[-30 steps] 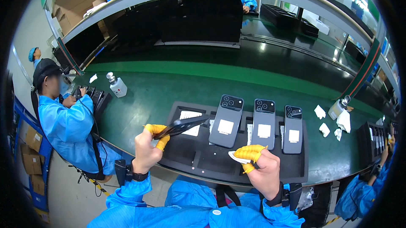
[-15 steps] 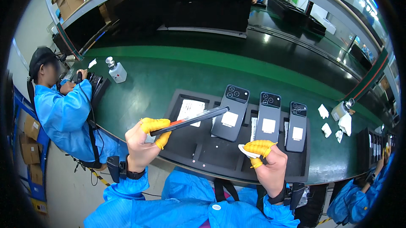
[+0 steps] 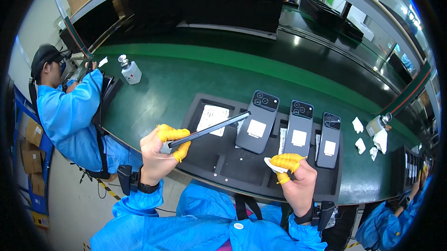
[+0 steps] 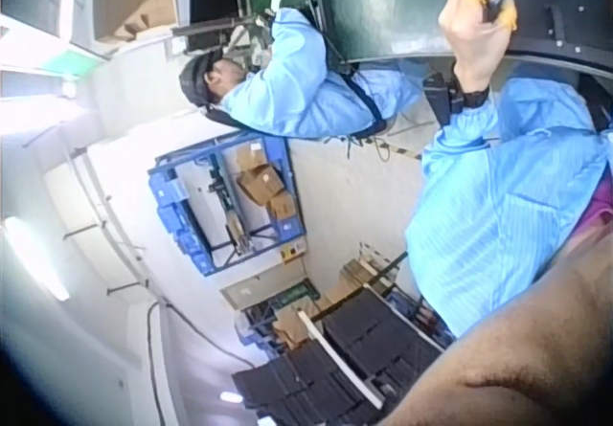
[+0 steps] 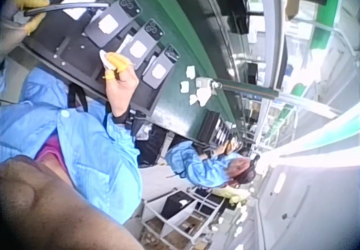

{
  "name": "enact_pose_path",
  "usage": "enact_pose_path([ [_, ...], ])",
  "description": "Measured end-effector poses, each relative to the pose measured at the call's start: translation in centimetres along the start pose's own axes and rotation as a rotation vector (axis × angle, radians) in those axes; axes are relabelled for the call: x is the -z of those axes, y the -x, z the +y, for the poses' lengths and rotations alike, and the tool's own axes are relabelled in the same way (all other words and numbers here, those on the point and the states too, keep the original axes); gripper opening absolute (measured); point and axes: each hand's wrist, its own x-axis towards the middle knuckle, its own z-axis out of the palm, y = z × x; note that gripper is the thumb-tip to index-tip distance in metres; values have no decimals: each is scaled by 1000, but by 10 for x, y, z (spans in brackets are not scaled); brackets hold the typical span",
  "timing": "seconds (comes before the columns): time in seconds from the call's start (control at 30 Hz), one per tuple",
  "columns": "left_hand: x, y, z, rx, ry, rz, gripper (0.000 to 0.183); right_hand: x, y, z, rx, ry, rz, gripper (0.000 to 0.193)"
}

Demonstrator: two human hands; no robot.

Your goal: Inspecting and cleaning the rear cameras and bodies of several smartphones on an assembly line.

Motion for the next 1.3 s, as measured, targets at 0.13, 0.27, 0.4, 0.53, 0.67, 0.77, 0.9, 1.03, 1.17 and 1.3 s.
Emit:
enact_pose_path([
  [0.13,1,1,-2,-13,14,12,32,-1,0,-1,1,7,-3,21],
  [0.27,-1,0,-1,10,34,13,32,1,1,-1,-11,-6,8,22],
  [0.4,3,3,-3,11,31,50,30,0,0,0,23,27,1,23],
  [0.53,8,10,-7,77,74,26,27,1,1,3,71,29,-11,18],
  [0.67,8,15,-11,82,94,19,25,2,3,4,21,17,-10,20],
  [0.77,8,19,-17,103,147,28,24,-1,4,4,-8,-3,4,22],
  [0.9,10,26,-28,161,240,1,30,-3,5,8,4,0,11,24],
  [1.03,7,26,-27,245,358,25,29,-4,6,10,-9,-14,14,24],
  [1.17,12,16,-22,-384,-220,-18,33,-5,5,10,-1,12,-10,22],
  [1.3,16,8,-29,-627,-312,-140,31,-5,6,9,-13,7,-16,20],
])
